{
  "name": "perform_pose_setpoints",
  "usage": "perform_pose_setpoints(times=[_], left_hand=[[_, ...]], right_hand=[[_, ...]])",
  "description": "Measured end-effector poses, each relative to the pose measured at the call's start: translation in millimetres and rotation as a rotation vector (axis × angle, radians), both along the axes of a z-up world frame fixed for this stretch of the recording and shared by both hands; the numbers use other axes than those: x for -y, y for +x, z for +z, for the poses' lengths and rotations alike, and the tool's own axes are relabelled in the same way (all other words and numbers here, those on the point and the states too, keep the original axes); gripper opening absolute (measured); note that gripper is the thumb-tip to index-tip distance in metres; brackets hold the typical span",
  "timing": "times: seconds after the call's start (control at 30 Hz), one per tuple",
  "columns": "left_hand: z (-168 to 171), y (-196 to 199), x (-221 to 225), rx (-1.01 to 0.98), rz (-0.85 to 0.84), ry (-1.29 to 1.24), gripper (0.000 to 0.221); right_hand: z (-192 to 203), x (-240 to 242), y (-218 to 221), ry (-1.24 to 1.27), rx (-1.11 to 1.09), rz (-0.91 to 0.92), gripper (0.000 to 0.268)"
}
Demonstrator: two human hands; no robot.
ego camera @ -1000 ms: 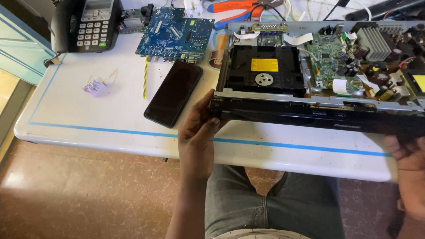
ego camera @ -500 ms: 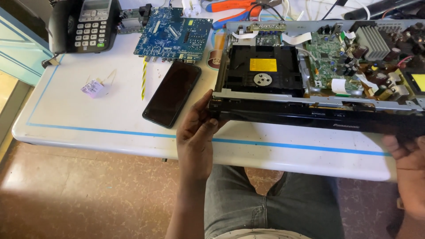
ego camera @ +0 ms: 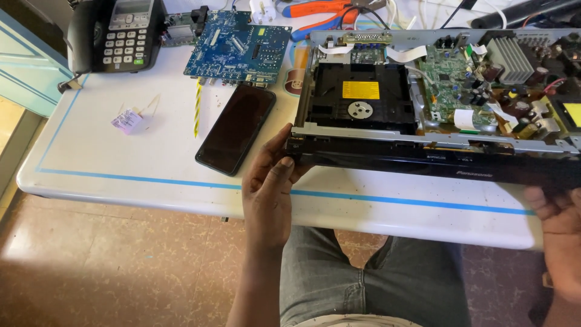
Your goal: Attaching the front plastic panel to an electronic device chassis during repair, including connecting a ribbon cable.
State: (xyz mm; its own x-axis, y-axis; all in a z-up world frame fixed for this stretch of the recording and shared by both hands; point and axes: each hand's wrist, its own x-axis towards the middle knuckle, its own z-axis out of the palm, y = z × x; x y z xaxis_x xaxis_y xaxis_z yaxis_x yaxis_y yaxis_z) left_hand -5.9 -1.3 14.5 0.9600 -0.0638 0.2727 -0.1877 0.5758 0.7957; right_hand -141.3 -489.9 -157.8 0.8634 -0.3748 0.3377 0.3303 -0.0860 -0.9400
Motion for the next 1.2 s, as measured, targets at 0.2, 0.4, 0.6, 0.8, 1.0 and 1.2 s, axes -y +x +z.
perform_pose_setpoints(times=[0.2, 0.4, 0.6, 0.8, 1.0, 1.2], left_hand=[[-3.3, 1.8, 1.2, -0.016, 0.016, -0.013, 0.05], [-1.0, 0.5, 1.4, -0.022, 0.027, 0.007, 0.05], [-0.2, 0.1, 2.6, -0.025, 0.049, 0.038, 0.048], [1.0, -0.3, 2.6, -0.031, 0.054, 0.063, 0.049], [-0.3, 0.1, 2.5, -0.024, 0.053, 0.067, 0.048], [-1.7, 0.5, 0.8, -0.022, 0.033, 0.044, 0.048]], right_hand=[[-46.6, 34.3, 9.1, -0.228, -0.205, -0.096, 0.041], [-16.2, 10.1, 0.7, -0.024, -0.056, -0.074, 0.023], [-19.5, 11.1, -5.7, -0.074, 0.029, 0.012, 0.038], [-16.0, 8.1, -5.3, -0.119, 0.109, 0.057, 0.051], [-3.0, 0.2, -5.6, -0.089, 0.051, 0.023, 0.038], [-31.9, 23.3, -3.1, -0.031, 0.096, 0.029, 0.043]])
